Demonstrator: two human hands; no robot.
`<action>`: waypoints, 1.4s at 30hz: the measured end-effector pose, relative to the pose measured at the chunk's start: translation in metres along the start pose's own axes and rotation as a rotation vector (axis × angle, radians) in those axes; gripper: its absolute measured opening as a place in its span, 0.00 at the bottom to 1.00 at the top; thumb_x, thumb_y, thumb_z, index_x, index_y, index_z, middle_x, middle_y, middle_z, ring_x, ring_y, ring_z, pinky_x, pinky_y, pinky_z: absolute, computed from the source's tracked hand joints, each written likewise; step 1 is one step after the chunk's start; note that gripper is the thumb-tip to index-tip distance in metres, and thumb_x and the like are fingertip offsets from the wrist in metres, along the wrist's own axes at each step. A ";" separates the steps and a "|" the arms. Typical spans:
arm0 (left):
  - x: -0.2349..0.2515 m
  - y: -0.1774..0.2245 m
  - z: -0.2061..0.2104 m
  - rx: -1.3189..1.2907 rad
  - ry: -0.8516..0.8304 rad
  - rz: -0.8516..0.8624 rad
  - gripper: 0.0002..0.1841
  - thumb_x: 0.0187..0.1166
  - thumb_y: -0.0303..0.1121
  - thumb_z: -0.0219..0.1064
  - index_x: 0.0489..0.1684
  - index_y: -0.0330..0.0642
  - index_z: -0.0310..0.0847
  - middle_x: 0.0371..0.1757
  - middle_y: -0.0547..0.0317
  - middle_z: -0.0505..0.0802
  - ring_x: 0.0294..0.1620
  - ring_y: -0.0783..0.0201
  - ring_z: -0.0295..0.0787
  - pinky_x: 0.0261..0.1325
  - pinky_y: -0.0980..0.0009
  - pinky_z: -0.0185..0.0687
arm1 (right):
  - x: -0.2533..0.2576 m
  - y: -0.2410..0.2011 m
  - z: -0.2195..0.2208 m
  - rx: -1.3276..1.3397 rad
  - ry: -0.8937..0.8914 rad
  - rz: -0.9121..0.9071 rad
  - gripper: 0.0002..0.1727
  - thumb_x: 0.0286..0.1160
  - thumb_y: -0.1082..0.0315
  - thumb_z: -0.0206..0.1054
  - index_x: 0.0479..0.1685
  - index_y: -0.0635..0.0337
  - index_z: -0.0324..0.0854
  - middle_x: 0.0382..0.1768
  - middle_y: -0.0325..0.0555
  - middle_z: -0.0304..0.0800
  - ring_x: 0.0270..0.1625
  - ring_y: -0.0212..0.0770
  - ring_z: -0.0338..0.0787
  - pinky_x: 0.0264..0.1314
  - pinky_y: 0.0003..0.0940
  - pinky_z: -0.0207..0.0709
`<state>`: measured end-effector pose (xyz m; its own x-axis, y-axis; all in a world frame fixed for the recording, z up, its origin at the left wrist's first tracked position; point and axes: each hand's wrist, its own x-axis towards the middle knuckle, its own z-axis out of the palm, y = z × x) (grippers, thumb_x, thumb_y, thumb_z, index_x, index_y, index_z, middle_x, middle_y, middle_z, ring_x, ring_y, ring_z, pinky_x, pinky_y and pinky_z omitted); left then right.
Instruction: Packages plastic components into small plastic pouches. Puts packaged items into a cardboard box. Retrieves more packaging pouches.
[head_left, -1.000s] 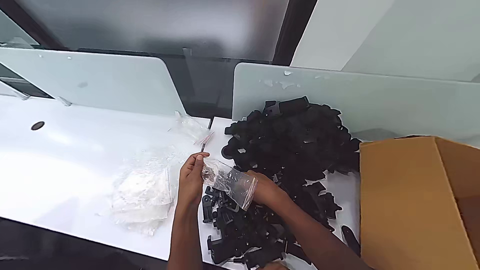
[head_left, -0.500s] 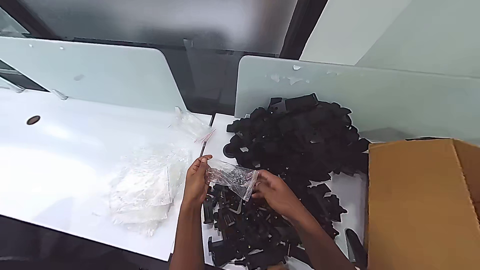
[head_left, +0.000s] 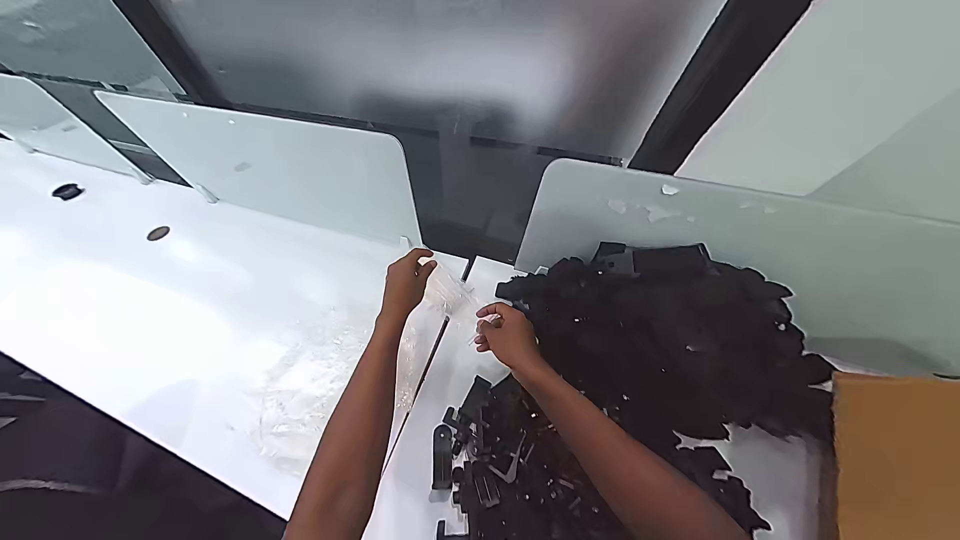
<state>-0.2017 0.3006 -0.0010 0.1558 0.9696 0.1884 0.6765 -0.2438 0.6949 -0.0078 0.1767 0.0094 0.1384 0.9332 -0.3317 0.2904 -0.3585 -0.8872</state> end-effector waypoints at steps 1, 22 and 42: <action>0.012 -0.001 -0.003 0.063 0.063 -0.012 0.20 0.87 0.39 0.63 0.70 0.36 0.81 0.49 0.34 0.91 0.47 0.39 0.90 0.57 0.40 0.82 | 0.019 -0.003 0.008 0.000 0.009 -0.010 0.13 0.84 0.73 0.62 0.62 0.64 0.82 0.36 0.50 0.92 0.32 0.37 0.95 0.41 0.33 0.92; 0.012 -0.001 0.042 0.561 -0.229 0.163 0.18 0.89 0.37 0.57 0.67 0.36 0.84 0.74 0.39 0.83 0.78 0.40 0.76 0.80 0.41 0.69 | 0.077 -0.017 -0.008 -0.418 -0.249 -0.020 0.19 0.88 0.55 0.62 0.62 0.63 0.82 0.30 0.48 0.90 0.24 0.36 0.89 0.34 0.33 0.87; -0.270 0.436 0.191 -0.330 -0.599 1.225 0.12 0.87 0.37 0.60 0.54 0.45 0.90 0.51 0.60 0.92 0.50 0.71 0.88 0.53 0.76 0.85 | -0.397 0.092 -0.390 -0.132 0.123 0.115 0.09 0.88 0.66 0.61 0.46 0.59 0.86 0.29 0.37 0.88 0.25 0.25 0.86 0.30 0.19 0.81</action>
<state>0.1885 -0.0638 0.1180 0.8521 -0.0191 0.5231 -0.2959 -0.8419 0.4513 0.3336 -0.2377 0.1843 0.2898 0.8784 -0.3799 0.3862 -0.4706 -0.7934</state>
